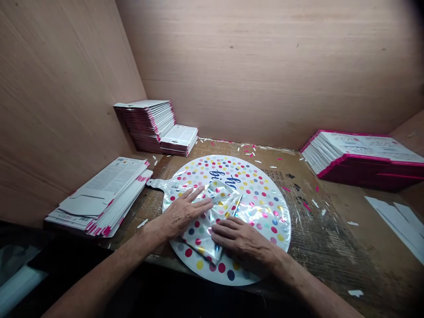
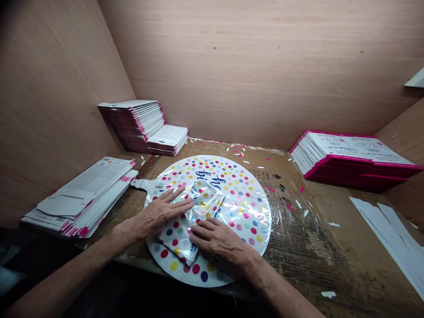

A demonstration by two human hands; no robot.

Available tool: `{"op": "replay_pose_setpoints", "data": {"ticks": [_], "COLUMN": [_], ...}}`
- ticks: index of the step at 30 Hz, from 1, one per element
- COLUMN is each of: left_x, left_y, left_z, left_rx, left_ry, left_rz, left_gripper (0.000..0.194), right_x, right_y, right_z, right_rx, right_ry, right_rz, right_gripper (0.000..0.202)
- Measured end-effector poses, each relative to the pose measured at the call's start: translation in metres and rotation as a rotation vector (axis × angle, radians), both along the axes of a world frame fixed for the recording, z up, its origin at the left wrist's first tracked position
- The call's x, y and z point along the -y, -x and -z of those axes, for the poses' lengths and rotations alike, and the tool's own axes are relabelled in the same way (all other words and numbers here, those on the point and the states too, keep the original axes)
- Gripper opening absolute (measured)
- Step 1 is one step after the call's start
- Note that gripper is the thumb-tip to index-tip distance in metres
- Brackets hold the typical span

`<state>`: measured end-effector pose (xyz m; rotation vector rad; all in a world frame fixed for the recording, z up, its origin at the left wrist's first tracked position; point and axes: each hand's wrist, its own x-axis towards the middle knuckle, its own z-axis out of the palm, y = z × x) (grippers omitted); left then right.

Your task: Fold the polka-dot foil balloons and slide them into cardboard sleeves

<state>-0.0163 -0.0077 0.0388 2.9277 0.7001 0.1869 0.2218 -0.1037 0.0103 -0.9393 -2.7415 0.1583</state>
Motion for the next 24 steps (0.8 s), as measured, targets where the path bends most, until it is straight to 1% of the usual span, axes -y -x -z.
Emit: {"op": "replay_pose_setpoints", "data": {"ticks": [1, 2, 3, 4, 5, 6, 8, 10, 11, 13, 14, 16, 18, 21, 22, 23, 24], "left_x": [-0.004, -0.007, -0.009, -0.009, -0.008, -0.006, -0.001, 0.004, 0.007, 0.012, 0.014, 0.019, 0.024, 0.03, 0.032, 0.032, 0.032], "left_y": [0.002, 0.004, 0.006, 0.008, 0.009, 0.009, 0.003, -0.008, -0.015, -0.03, -0.036, -0.046, -0.051, -0.054, -0.055, -0.056, -0.057], "left_z": [0.001, 0.003, 0.007, 0.011, 0.015, 0.019, 0.026, 0.03, 0.033, 0.039, 0.042, 0.048, 0.054, 0.055, 0.053, 0.05, 0.047], "left_rx": [-0.003, -0.003, 0.005, 0.02, 0.042, 0.068, 0.142, 0.255, 0.316, 0.402, 0.413, 0.396, 0.374, 0.372, 0.383, 0.395, 0.394], "left_ry": [0.037, 0.077, 0.116, 0.152, 0.184, 0.209, 0.247, 0.268, 0.264, 0.21, 0.159, 0.038, -0.057, -0.144, -0.185, -0.232, -0.276], "left_rz": [0.056, 0.078, 0.07, 0.04, -0.007, -0.064, -0.202, -0.392, -0.499, -0.705, -0.789, -0.896, -0.951, -0.988, -0.971, -0.922, -0.834], "left_gripper": [0.064, 0.061, 0.059, 0.056, 0.051, 0.043, 0.032, 0.036, 0.039, 0.04, 0.037, 0.033, 0.031, 0.029, 0.029, 0.031, 0.035], "right_x": [0.004, 0.006, 0.008, 0.007, 0.006, 0.002, -0.008, -0.021, -0.029, -0.043, -0.049, -0.059, -0.067, -0.076, -0.078, -0.079, -0.08], "right_y": [-0.014, -0.025, -0.032, -0.036, -0.038, -0.036, -0.029, -0.019, -0.015, -0.009, -0.006, -0.002, 0.001, 0.002, 0.002, 0.001, -0.001], "right_z": [0.001, 0.002, 0.004, 0.007, 0.009, 0.01, 0.009, 0.007, 0.005, 0.002, 0.0, -0.004, -0.009, -0.017, -0.018, -0.019, -0.02], "right_rx": [-0.082, -0.179, -0.28, -0.39, -0.493, -0.582, -0.689, -0.703, -0.666, -0.501, -0.38, -0.113, 0.091, 0.234, 0.249, 0.257, 0.259], "right_ry": [0.06, 0.117, 0.172, 0.228, 0.284, 0.328, 0.377, 0.376, 0.368, 0.352, 0.336, 0.311, 0.313, 0.369, 0.385, 0.399, 0.408], "right_rz": [-0.027, -0.024, 0.004, 0.062, 0.156, 0.289, 0.613, 0.901, 0.993, 1.099, 1.138, 1.184, 1.184, 1.13, 1.111, 1.098, 1.088], "right_gripper": [0.034, 0.035, 0.035, 0.034, 0.032, 0.031, 0.034, 0.033, 0.031, 0.028, 0.027, 0.026, 0.029, 0.034, 0.035, 0.034, 0.034]}}
